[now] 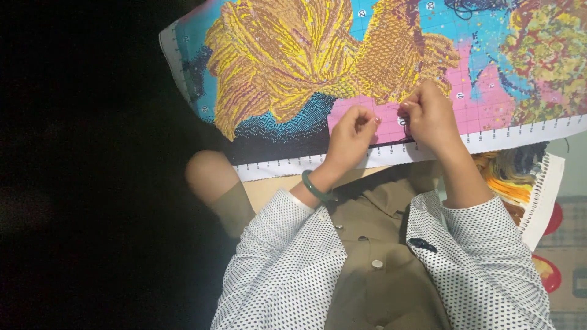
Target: A person is cross-stitching a colorful pattern onto a canvas using a needle and embroidery floss.
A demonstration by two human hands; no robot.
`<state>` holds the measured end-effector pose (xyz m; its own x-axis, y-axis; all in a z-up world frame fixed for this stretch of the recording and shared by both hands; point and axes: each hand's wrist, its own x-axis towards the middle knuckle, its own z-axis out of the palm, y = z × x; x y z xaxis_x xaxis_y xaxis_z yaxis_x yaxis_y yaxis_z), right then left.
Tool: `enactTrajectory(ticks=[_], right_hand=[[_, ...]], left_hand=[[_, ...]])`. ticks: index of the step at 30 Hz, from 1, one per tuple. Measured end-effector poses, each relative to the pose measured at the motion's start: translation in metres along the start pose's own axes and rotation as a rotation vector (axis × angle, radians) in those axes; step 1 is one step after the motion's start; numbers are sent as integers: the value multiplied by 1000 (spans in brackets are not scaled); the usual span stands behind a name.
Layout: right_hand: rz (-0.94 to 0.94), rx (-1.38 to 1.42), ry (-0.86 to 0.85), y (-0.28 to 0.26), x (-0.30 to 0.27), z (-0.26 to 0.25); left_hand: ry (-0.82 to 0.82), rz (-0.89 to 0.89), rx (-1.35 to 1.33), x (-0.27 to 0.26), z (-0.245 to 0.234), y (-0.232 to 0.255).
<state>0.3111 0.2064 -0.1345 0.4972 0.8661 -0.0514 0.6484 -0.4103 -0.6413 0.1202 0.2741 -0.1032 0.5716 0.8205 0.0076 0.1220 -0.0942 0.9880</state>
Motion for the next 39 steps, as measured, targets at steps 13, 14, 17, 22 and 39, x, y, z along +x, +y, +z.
enactTrajectory(ticks=[13,14,17,22,39], right_hand=[[-7,1000,90,-57,-57,-30],[-9,1000,90,-56,-61,-28],[-24,980,80,-58,-70,-26],[17,940,70,-83,-82,-31],[-92,618,184,-61,-107,-22]], left_hand=[[-33,-254,-524,-30,29,1],[-32,-253,-523,-30,30,4],[20,-191,-566,-31,27,20],[151,-111,-467,-32,25,34],[78,466,164,-32,4,13]])
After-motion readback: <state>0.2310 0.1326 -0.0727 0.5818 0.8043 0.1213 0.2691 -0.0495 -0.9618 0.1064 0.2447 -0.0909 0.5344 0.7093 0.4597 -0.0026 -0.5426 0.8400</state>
